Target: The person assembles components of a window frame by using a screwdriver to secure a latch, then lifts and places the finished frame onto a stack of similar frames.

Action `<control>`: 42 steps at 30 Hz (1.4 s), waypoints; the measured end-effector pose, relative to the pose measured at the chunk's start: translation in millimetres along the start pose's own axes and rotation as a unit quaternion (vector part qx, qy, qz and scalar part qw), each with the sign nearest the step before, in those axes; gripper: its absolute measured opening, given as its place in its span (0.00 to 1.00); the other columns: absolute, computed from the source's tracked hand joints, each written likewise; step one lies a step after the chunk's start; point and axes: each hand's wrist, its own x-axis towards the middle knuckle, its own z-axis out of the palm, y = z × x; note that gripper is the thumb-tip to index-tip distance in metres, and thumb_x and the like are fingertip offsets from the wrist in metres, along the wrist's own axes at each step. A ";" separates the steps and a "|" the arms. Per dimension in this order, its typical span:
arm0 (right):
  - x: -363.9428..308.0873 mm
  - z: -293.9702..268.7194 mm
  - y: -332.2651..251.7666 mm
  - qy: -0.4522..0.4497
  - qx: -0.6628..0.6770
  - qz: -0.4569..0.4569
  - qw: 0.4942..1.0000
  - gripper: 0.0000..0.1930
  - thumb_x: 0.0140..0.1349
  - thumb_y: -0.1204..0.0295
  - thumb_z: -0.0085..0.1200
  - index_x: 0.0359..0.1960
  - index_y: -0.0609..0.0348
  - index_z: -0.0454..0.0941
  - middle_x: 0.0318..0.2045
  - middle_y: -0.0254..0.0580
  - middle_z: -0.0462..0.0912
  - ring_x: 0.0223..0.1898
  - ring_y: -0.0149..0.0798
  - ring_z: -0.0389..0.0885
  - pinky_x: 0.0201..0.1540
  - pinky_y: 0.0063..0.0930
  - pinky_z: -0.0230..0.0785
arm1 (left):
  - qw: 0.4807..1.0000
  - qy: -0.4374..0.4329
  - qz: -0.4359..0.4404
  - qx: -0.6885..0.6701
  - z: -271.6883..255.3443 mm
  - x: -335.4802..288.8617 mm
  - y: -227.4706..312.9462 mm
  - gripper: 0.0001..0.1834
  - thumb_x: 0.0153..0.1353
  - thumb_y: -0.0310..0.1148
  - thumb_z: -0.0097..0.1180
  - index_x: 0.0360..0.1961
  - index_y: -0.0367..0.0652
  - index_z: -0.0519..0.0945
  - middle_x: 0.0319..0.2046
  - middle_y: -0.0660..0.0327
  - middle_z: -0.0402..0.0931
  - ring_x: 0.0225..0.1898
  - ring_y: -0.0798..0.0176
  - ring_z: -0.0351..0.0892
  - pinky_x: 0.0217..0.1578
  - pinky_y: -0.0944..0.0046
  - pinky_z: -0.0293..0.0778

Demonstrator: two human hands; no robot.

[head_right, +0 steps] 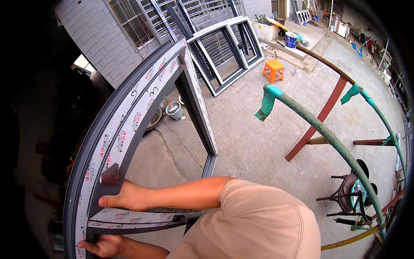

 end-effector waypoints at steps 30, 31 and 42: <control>196.6 -709.0 -282.3 0.080 -0.083 -0.071 0.991 0.35 0.68 0.44 0.60 0.64 0.62 0.74 0.57 0.42 0.81 0.62 0.38 0.74 0.64 0.36 0.69 | 0.996 -0.028 -0.070 -0.036 425.9 76.6 -698.5 0.33 0.73 0.52 0.54 0.66 0.34 0.72 0.68 0.48 0.70 0.67 0.49 0.70 0.72 0.46 0.61; 194.3 -727.9 -293.0 0.093 -0.113 -0.090 0.985 0.35 0.68 0.45 0.60 0.64 0.62 0.74 0.58 0.42 0.80 0.62 0.39 0.74 0.65 0.36 0.68 | 0.994 -0.041 -0.079 -0.057 441.5 73.1 -718.8 0.33 0.73 0.52 0.54 0.66 0.34 0.72 0.68 0.48 0.70 0.67 0.49 0.70 0.72 0.46 0.61; 167.9 -956.4 -432.3 0.129 -0.130 -0.115 0.976 0.37 0.68 0.43 0.60 0.65 0.63 0.73 0.60 0.45 0.79 0.64 0.41 0.72 0.67 0.38 0.66 | 0.973 -0.080 -0.163 -0.139 613.2 13.9 -920.2 0.35 0.73 0.55 0.52 0.66 0.34 0.72 0.67 0.47 0.70 0.67 0.49 0.70 0.71 0.46 0.61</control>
